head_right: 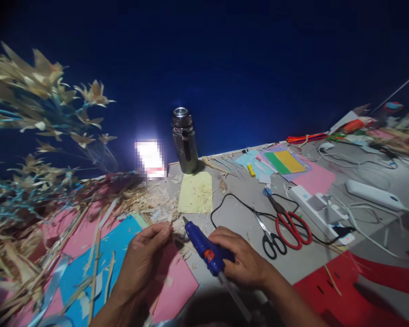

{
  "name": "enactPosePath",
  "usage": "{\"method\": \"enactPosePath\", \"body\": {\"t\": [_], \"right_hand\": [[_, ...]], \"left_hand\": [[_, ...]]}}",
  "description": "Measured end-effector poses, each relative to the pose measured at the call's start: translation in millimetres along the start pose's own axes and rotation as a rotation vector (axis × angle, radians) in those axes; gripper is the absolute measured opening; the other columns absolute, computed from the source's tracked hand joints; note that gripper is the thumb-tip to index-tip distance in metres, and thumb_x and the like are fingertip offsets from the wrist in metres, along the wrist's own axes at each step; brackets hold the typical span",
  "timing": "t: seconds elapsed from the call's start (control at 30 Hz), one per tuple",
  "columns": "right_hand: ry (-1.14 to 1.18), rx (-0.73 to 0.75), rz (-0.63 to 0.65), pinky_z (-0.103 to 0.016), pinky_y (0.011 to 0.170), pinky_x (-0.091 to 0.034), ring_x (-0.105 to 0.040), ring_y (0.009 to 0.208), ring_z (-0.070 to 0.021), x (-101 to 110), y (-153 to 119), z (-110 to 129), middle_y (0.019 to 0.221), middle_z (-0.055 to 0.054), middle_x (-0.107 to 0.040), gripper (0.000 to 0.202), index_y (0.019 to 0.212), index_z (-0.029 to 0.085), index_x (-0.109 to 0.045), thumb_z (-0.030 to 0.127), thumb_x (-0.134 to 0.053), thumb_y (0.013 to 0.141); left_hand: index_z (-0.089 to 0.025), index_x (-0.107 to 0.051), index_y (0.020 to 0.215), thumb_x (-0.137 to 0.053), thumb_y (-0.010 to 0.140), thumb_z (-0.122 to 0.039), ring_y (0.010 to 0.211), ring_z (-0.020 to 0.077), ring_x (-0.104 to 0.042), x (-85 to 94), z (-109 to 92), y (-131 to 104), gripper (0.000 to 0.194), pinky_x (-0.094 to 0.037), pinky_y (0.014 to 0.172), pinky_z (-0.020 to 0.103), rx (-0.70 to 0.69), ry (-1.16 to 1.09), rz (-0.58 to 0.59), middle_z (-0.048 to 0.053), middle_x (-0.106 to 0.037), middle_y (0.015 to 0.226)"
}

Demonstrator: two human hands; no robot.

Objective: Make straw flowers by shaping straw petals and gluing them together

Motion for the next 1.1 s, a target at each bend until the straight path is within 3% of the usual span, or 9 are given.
{"method": "enactPosePath", "body": {"t": [0.47,0.7,1.1], "right_hand": [[0.000,0.049,0.033,-0.035,0.083,-0.050,-0.063,0.093,-0.0234,1.0,1.1,-0.7,0.101,-0.013,-0.069,0.049,0.115,0.015,-0.068,0.058,-0.048,0.104],[-0.028,0.085,0.037,-0.037,0.083,-0.050,-0.062,0.092,-0.0237,0.1,-1.6,-2.1,0.101,-0.014,-0.070,0.047,0.117,0.015,-0.067,0.056,-0.048,0.104],[-0.091,0.113,0.065,-0.040,0.085,-0.052,-0.063,0.096,-0.0251,5.3,-3.8,0.5,0.106,-0.015,-0.070,0.051,0.121,0.015,-0.065,0.059,-0.043,0.105]], "left_hand": [[-0.014,-0.081,0.072,-0.098,0.056,-0.039,0.070,0.0152,-0.062,-5.0,0.4,-4.3,0.035,-0.050,0.069,0.025,0.056,-0.036,0.002,0.004,-0.073,0.071],[-0.014,-0.080,0.066,-0.101,0.047,-0.037,0.061,0.0107,-0.059,-11.6,-4.7,-7.2,0.037,-0.049,0.063,0.021,0.075,-0.118,-0.004,0.001,-0.070,0.062],[-0.013,-0.080,0.069,-0.101,0.051,-0.029,0.062,0.0116,-0.064,-11.5,1.5,-8.6,0.032,-0.053,0.063,0.021,0.134,-0.208,0.007,0.003,-0.073,0.066]]}}
Point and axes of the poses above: each hand's wrist, its own y-axis towards the middle knuckle, its own x-axis out of the back of the hand, z = x × y, the point moved 5 cm from there along y, towards the middle knuckle
